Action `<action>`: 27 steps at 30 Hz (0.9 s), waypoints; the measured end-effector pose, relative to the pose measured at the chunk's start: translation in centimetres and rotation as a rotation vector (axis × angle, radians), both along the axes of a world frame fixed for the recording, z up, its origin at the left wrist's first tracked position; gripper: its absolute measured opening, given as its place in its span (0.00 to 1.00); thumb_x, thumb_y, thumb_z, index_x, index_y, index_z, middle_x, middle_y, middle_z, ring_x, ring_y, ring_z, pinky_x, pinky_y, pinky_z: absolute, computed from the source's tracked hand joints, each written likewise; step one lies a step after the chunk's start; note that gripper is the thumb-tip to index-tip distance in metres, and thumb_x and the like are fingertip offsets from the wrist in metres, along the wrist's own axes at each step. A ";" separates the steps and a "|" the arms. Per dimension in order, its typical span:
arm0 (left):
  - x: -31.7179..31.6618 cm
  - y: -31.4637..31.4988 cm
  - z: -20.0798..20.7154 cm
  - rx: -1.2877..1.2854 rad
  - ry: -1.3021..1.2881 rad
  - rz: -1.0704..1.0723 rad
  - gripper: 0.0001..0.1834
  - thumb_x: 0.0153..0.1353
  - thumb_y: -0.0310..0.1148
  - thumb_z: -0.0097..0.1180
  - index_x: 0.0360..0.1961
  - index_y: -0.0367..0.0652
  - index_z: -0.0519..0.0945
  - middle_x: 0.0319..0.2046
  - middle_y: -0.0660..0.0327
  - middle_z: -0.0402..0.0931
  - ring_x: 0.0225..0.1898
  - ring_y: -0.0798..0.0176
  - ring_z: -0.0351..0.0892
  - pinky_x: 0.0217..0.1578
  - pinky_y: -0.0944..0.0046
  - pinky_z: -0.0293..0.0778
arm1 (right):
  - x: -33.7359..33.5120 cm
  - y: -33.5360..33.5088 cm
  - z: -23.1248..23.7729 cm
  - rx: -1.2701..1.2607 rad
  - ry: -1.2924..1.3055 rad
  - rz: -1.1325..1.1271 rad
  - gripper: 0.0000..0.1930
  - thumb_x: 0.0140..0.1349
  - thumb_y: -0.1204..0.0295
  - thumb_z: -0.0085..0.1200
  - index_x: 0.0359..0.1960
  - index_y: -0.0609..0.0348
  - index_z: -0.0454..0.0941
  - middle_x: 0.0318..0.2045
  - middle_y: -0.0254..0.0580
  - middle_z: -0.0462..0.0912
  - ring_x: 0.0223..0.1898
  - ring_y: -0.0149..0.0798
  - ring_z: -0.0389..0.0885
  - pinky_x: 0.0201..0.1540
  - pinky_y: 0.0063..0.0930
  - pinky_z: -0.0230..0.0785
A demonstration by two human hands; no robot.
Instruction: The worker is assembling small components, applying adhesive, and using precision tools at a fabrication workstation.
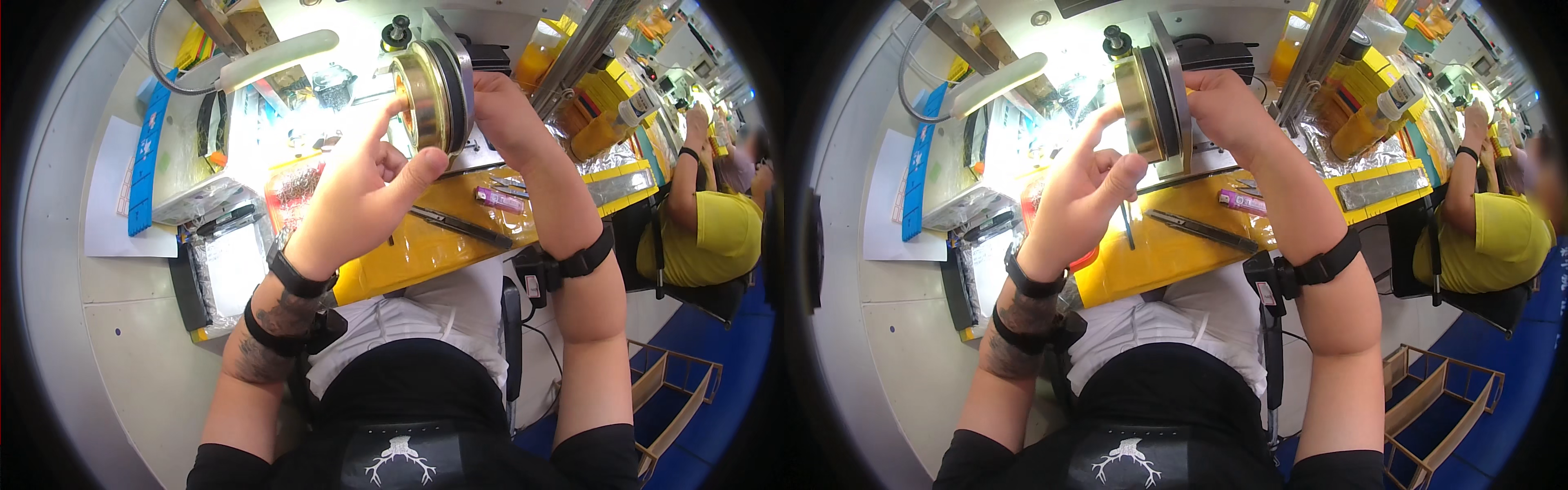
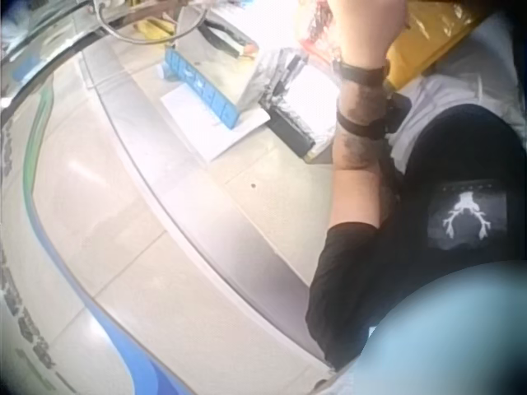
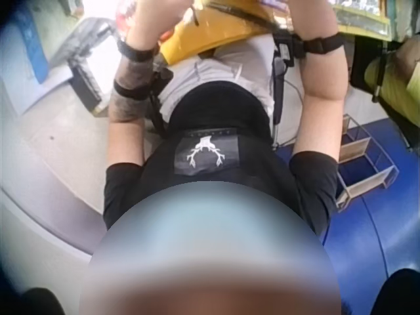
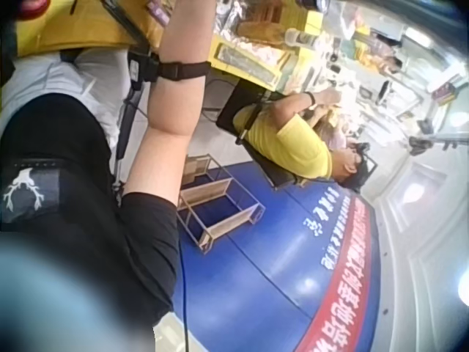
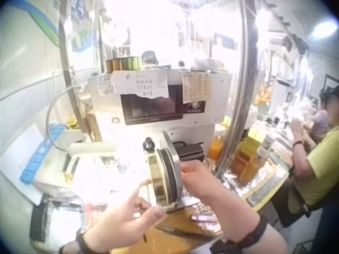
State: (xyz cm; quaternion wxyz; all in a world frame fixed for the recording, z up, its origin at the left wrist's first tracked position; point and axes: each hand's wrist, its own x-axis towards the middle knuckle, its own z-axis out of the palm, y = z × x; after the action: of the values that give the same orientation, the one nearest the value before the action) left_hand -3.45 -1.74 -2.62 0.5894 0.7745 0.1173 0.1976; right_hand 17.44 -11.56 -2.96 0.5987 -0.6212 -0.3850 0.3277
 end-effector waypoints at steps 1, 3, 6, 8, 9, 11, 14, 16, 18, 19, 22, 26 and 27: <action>0.1 0.0 0.1 -0.001 -0.002 0.002 0.41 0.70 0.51 0.64 0.73 0.35 0.66 0.22 0.67 0.74 0.24 0.73 0.74 0.29 0.70 0.71 | 0.3 -0.2 0.1 -0.020 0.039 0.058 0.14 0.65 0.70 0.59 0.48 0.60 0.89 0.42 0.36 0.90 0.44 0.28 0.83 0.56 0.26 0.71; 0.7 0.2 0.1 -0.169 0.052 -0.015 0.44 0.70 0.55 0.63 0.74 0.35 0.63 0.22 0.67 0.76 0.24 0.74 0.74 0.28 0.71 0.71 | 0.3 -0.2 0.4 -0.043 0.076 0.119 0.15 0.64 0.71 0.60 0.50 0.57 0.90 0.41 0.33 0.89 0.45 0.27 0.81 0.59 0.27 0.68; 1.1 1.2 0.6 -0.155 0.147 -0.031 0.46 0.69 0.57 0.62 0.75 0.35 0.61 0.24 0.66 0.78 0.24 0.74 0.75 0.27 0.71 0.72 | 0.2 0.0 0.7 -0.102 0.084 0.074 0.14 0.64 0.71 0.59 0.48 0.57 0.90 0.41 0.33 0.89 0.47 0.28 0.81 0.63 0.29 0.66; 1.6 1.4 1.3 -0.158 0.174 -0.050 0.46 0.69 0.58 0.62 0.75 0.35 0.61 0.23 0.66 0.78 0.23 0.74 0.75 0.27 0.70 0.72 | 0.8 -0.1 0.6 -0.071 0.151 0.112 0.14 0.64 0.71 0.58 0.49 0.58 0.90 0.42 0.33 0.89 0.49 0.29 0.80 0.65 0.31 0.64; 1.6 1.6 1.4 -0.161 0.206 -0.072 0.47 0.69 0.58 0.62 0.75 0.35 0.62 0.23 0.66 0.77 0.23 0.74 0.74 0.27 0.70 0.73 | 0.8 0.1 0.7 -0.074 0.148 0.115 0.14 0.64 0.71 0.58 0.49 0.58 0.90 0.42 0.33 0.89 0.49 0.29 0.80 0.65 0.31 0.64; 2.0 2.0 1.6 -0.222 0.171 -0.092 0.44 0.69 0.58 0.62 0.73 0.35 0.65 0.24 0.66 0.77 0.22 0.74 0.74 0.26 0.70 0.73 | 0.8 0.2 0.9 -0.071 0.164 0.112 0.14 0.64 0.70 0.58 0.49 0.58 0.89 0.41 0.33 0.88 0.46 0.30 0.79 0.61 0.30 0.65; 3.2 2.6 1.7 -0.323 0.180 -0.171 0.39 0.69 0.57 0.62 0.67 0.35 0.70 0.26 0.67 0.76 0.21 0.75 0.72 0.26 0.70 0.73 | 1.7 0.0 0.7 -0.108 0.184 0.136 0.14 0.64 0.70 0.57 0.49 0.58 0.89 0.40 0.33 0.87 0.43 0.29 0.78 0.55 0.29 0.66; 3.3 2.9 1.8 -0.352 0.229 -0.221 0.37 0.70 0.57 0.62 0.64 0.36 0.73 0.27 0.68 0.76 0.21 0.76 0.71 0.26 0.70 0.73 | 1.6 0.2 0.8 -0.105 0.197 0.146 0.14 0.64 0.71 0.57 0.49 0.58 0.89 0.40 0.33 0.87 0.42 0.29 0.77 0.53 0.28 0.65; 3.3 2.5 1.6 -0.304 0.182 -0.231 0.22 0.78 0.48 0.53 0.55 0.37 0.78 0.28 0.72 0.71 0.22 0.80 0.69 0.25 0.77 0.68 | 1.6 0.3 0.7 -0.100 0.211 0.153 0.14 0.64 0.71 0.57 0.49 0.57 0.89 0.39 0.32 0.87 0.41 0.28 0.77 0.52 0.28 0.65; 2.9 2.2 1.6 -0.289 0.191 -0.178 0.21 0.79 0.44 0.52 0.57 0.35 0.79 0.28 0.70 0.74 0.26 0.78 0.73 0.28 0.75 0.72 | 1.6 0.5 0.6 -0.105 0.199 0.166 0.15 0.64 0.71 0.57 0.49 0.57 0.89 0.40 0.32 0.87 0.41 0.28 0.77 0.52 0.28 0.65; -0.4 0.6 1.7 -0.083 0.096 -0.007 0.20 0.79 0.40 0.52 0.57 0.33 0.80 0.28 0.67 0.78 0.29 0.74 0.78 0.32 0.72 0.75 | 1.0 0.4 0.8 -0.106 0.196 0.140 0.15 0.65 0.71 0.57 0.49 0.57 0.89 0.40 0.30 0.88 0.42 0.29 0.77 0.52 0.28 0.65; -4.7 0.7 0.6 -0.110 -0.082 0.289 0.12 0.72 0.31 0.60 0.50 0.32 0.84 0.25 0.64 0.81 0.30 0.74 0.80 0.33 0.71 0.74 | 1.2 0.5 0.2 -0.075 0.198 0.120 0.14 0.66 0.71 0.55 0.49 0.58 0.89 0.40 0.29 0.87 0.40 0.27 0.76 0.50 0.27 0.64; -5.7 1.3 0.4 -0.110 -0.074 0.292 0.12 0.72 0.31 0.60 0.50 0.32 0.84 0.25 0.64 0.81 0.30 0.74 0.80 0.33 0.71 0.74 | 1.4 0.7 0.1 -0.077 0.206 0.122 0.14 0.66 0.71 0.55 0.49 0.58 0.89 0.40 0.29 0.87 0.40 0.27 0.76 0.50 0.27 0.64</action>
State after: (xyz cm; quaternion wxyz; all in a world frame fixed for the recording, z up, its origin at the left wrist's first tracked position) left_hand -9.14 -0.48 -2.18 0.6000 0.7079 0.2176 0.3027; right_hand 18.86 -10.90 -2.86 0.5897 -0.5822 -0.3457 0.4401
